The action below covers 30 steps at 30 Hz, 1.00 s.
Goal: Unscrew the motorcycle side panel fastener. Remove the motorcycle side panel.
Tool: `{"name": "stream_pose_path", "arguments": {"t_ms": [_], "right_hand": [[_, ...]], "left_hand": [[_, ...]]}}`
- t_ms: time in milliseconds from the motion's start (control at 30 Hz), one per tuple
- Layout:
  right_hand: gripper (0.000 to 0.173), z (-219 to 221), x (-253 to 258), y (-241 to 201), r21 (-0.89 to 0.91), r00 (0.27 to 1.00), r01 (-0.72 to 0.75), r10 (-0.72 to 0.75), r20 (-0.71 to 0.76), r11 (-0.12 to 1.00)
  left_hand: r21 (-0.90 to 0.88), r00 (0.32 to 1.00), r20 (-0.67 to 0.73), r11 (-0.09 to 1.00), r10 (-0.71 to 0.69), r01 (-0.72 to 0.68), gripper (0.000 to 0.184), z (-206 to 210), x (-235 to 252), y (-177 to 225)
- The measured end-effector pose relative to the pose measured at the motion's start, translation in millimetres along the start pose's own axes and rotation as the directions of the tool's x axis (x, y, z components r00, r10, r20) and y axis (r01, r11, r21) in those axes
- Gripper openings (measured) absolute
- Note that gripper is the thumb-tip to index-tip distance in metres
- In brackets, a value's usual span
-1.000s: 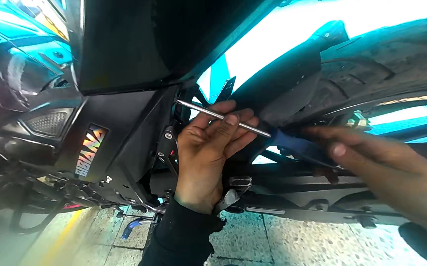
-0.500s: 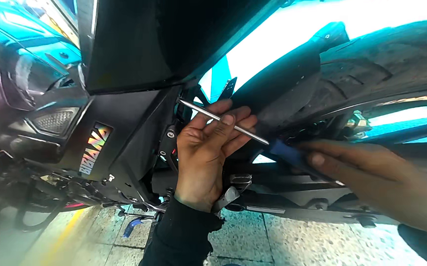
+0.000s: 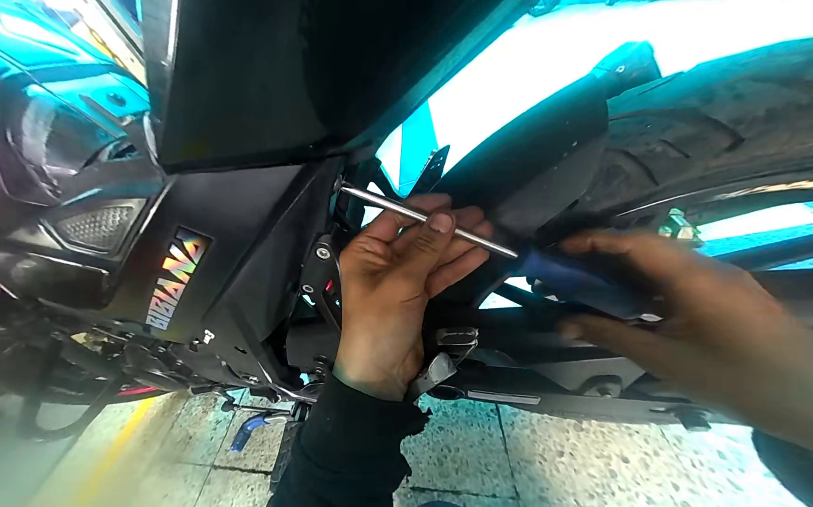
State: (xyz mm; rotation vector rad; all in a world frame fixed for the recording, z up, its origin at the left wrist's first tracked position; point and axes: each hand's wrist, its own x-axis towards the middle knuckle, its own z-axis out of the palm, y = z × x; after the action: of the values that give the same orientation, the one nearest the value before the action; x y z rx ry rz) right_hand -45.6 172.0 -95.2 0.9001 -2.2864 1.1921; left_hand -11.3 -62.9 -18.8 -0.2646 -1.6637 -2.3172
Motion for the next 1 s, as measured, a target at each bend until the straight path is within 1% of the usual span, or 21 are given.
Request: {"name": "stream_pose_path", "arguments": {"t_ms": [33, 67, 100, 133, 167, 200, 233, 300, 333, 400, 467, 533, 567, 667, 800, 1000], "right_hand": [[0.043, -5, -2, 4, 0.103, 0.996, -0.072, 0.066, 0.061, 0.992], [0.034, -9, -3, 8, 0.240, 0.985, -0.150, 0.125, 0.115, 0.959], [0.029, -13, -1, 10, 0.345, 0.975, -0.210, 0.168, 0.148, 0.915], [0.028, -15, 0, 9, 0.400, 0.969, -0.238, 0.190, 0.156, 0.885], [0.024, -15, 1, 9, 0.399, 0.973, -0.226, 0.191, 0.127, 0.889], [0.019, -14, 1, 8, 0.363, 0.984, -0.175, 0.162, 0.067, 0.915], [0.021, -10, 0, 8, 0.314, 0.993, -0.111, 0.115, 0.006, 0.943], [0.039, 2, 2, 5, 0.258, 0.993, -0.017, 0.047, -0.111, 0.966], [0.043, 8, 3, 3, 0.225, 0.988, 0.007, 0.029, -0.155, 0.974], [0.044, 15, 1, 1, 0.191, 0.982, 0.014, 0.023, -0.186, 0.981], [0.050, 14, -1, 0, 0.217, 0.982, -0.015, 0.055, -0.180, 0.976], [0.052, 9, -5, -1, 0.231, 0.989, -0.054, 0.084, -0.118, 0.971], [0.050, 7, -8, -1, 0.237, 0.992, -0.065, 0.088, -0.091, 0.969], [0.040, 7, -15, 1, 0.234, 0.994, -0.065, 0.083, -0.069, 0.970], [0.039, 9, -17, 2, 0.269, 0.994, -0.073, 0.092, -0.059, 0.960], [0.038, 12, -12, 2, 0.302, 0.994, -0.066, 0.089, -0.062, 0.951]], "left_hand": [[-0.018, 1.000, 0.004, 1.000, 0.002, -0.002, 0.019, 0, 0, 0], [-0.038, 1.000, 0.013, 0.999, 0.003, -0.002, 0.019, -1, 0, 0], [-0.055, 1.000, 0.031, 0.998, 0.005, -0.003, 0.020, -2, 0, 0], [-0.071, 0.999, 0.053, 0.997, 0.008, -0.004, 0.021, -3, 0, 1], [-0.081, 0.997, 0.078, 0.997, 0.007, -0.001, 0.023, -4, 1, 1], [-0.083, 0.995, 0.096, 0.997, 0.005, 0.003, 0.025, -5, 1, 1], [-0.070, 0.995, 0.097, 0.997, 0.000, 0.007, 0.028, -4, 1, 1], [-0.033, 0.998, 0.057, 0.999, -0.025, 0.027, 0.031, -3, 2, 1], [-0.022, 0.999, 0.026, 0.999, -0.043, 0.043, 0.029, -2, 2, 2], [0.005, 0.997, -0.038, 0.997, -0.071, 0.071, 0.021, 2, 2, 2], [0.019, 0.997, -0.057, 0.998, -0.059, 0.060, 0.018, 3, 0, 2], [0.026, 0.999, -0.024, 0.999, -0.038, 0.038, 0.020, 2, -1, 2], [0.031, 0.999, -0.008, 0.999, -0.039, 0.039, 0.021, 2, -1, 2], [0.066, 0.997, 0.040, 0.996, -0.065, 0.063, 0.026, 2, -2, 3], [0.041, 0.996, 0.079, 0.998, -0.045, 0.042, 0.026, 0, 1, 1], [0.055, 0.996, 0.086, 0.998, -0.015, 0.010, 0.028, 0, 3, 2]]}}
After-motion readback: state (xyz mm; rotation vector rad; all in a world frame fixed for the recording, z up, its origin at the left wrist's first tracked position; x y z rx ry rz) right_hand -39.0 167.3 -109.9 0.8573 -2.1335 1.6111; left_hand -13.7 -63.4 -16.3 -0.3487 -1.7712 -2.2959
